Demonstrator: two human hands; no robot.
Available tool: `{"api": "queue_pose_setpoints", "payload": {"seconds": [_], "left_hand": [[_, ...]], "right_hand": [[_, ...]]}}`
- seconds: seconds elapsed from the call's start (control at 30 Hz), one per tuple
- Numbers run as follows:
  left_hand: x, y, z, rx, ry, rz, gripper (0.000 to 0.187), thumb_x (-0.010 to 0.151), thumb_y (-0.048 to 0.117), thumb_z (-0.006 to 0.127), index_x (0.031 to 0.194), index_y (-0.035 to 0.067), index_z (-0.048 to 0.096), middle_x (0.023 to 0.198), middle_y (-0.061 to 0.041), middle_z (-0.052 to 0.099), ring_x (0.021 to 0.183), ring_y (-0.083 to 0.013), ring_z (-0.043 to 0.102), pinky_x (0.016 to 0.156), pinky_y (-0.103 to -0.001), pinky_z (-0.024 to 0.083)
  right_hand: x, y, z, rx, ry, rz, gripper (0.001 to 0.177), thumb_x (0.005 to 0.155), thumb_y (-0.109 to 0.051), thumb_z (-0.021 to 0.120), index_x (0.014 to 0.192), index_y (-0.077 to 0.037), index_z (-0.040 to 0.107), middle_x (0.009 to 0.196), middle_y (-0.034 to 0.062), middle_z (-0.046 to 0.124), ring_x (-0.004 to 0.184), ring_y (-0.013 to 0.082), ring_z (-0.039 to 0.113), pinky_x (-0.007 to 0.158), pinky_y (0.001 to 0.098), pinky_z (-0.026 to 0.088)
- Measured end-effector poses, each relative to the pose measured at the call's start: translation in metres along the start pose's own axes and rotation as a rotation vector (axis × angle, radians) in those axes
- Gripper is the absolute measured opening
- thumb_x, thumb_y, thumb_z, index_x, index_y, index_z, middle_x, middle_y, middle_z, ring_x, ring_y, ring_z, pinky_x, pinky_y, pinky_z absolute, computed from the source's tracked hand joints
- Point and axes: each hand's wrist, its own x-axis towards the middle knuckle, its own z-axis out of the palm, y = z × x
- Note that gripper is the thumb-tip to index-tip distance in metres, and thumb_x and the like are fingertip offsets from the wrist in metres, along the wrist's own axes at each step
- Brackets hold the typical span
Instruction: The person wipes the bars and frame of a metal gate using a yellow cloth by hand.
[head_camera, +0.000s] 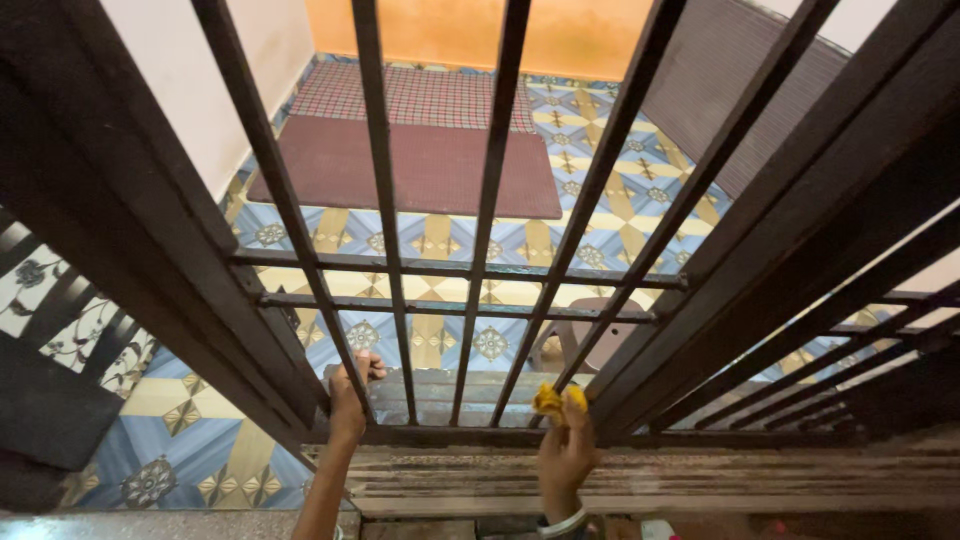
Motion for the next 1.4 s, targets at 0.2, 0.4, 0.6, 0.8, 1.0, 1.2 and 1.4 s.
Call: {"api": "queue_pose_setpoints", "payload": {"seconds": [0.2,0.4,0.6,0.8,1.0,1.2,1.4], "left_hand": [[-0.005,-0.001,0.001,-0.012,-0.022,0.048,0.034,0.106,0.024,0.055,0.096,-0.006,0.067,0.082,-0.011,0.068,0.074,-0.0163,0.065,0.075,-0.031,0.053],[0.0,0.002,0.004,-0.02,-0.022,0.024,0.033,0.105,0.023,0.055,0.094,-0.005,0.068,0.083,-0.011,0.068,0.073,-0.0174,0.066,0.076,-0.032,0.056],[-0.001,-0.002,0.001,-0.075,-0.042,0.065,0.033,0.107,0.021,0.055,0.096,-0.008,0.065,0.084,-0.011,0.066,0.075,-0.0176,0.066,0.076,-0.032,0.056],[0.001,-0.009,0.0,-0.1,-0.024,0.016,0.03,0.107,0.02,0.055,0.099,-0.007,0.065,0.087,-0.01,0.066,0.076,-0.017,0.065,0.076,-0.031,0.055],[0.0,-0.006,0.0,-0.045,-0.034,0.026,0.032,0.107,0.021,0.055,0.098,-0.008,0.065,0.086,-0.012,0.067,0.074,-0.0178,0.067,0.075,-0.031,0.056],[0.001,-0.01,0.0,0.043,-0.025,0.083,0.033,0.108,0.021,0.052,0.1,-0.007,0.067,0.085,-0.012,0.068,0.074,-0.0179,0.067,0.075,-0.031,0.055],[-0.003,0.004,0.003,0.06,-0.019,0.085,0.035,0.109,0.022,0.052,0.098,-0.008,0.066,0.085,-0.012,0.069,0.075,-0.018,0.067,0.076,-0.032,0.055]], "right_hand": [[-0.032,-0.002,-0.015,-0.099,-0.182,0.101,0.037,0.086,-0.002,0.071,0.123,-0.004,0.068,0.111,0.017,0.07,0.105,0.0321,0.069,0.087,0.0412,0.056],[0.055,-0.059,-0.009,0.105,0.101,0.048,0.035,0.094,0.006,0.069,0.128,-0.003,0.068,0.114,0.0132,0.07,0.102,0.0267,0.069,0.087,0.0361,0.057],[0.152,-0.126,-0.009,0.037,0.265,-0.252,0.032,0.094,0.005,0.074,0.124,-0.002,0.065,0.123,0.016,0.063,0.117,0.0301,0.065,0.102,0.0393,0.056],[0.09,-0.072,0.009,0.02,0.221,-0.198,0.025,0.093,-0.002,0.075,0.116,-0.006,0.068,0.119,0.0104,0.063,0.115,0.026,0.064,0.098,0.0377,0.057],[0.051,-0.042,-0.026,0.018,0.084,-0.188,0.025,0.09,-0.008,0.077,0.114,-0.008,0.07,0.116,0.0093,0.065,0.111,0.0255,0.065,0.093,0.0374,0.058],[0.162,-0.064,-0.05,-0.106,0.169,-0.194,0.032,0.086,-0.006,0.083,0.116,-0.007,0.072,0.118,0.0094,0.057,0.104,0.023,0.061,0.085,0.0337,0.056],[0.158,-0.065,-0.046,-0.176,0.13,-0.22,0.033,0.08,-0.004,0.088,0.108,-0.013,0.073,0.12,0.0061,0.052,0.109,0.0224,0.058,0.088,0.0336,0.054]]}}
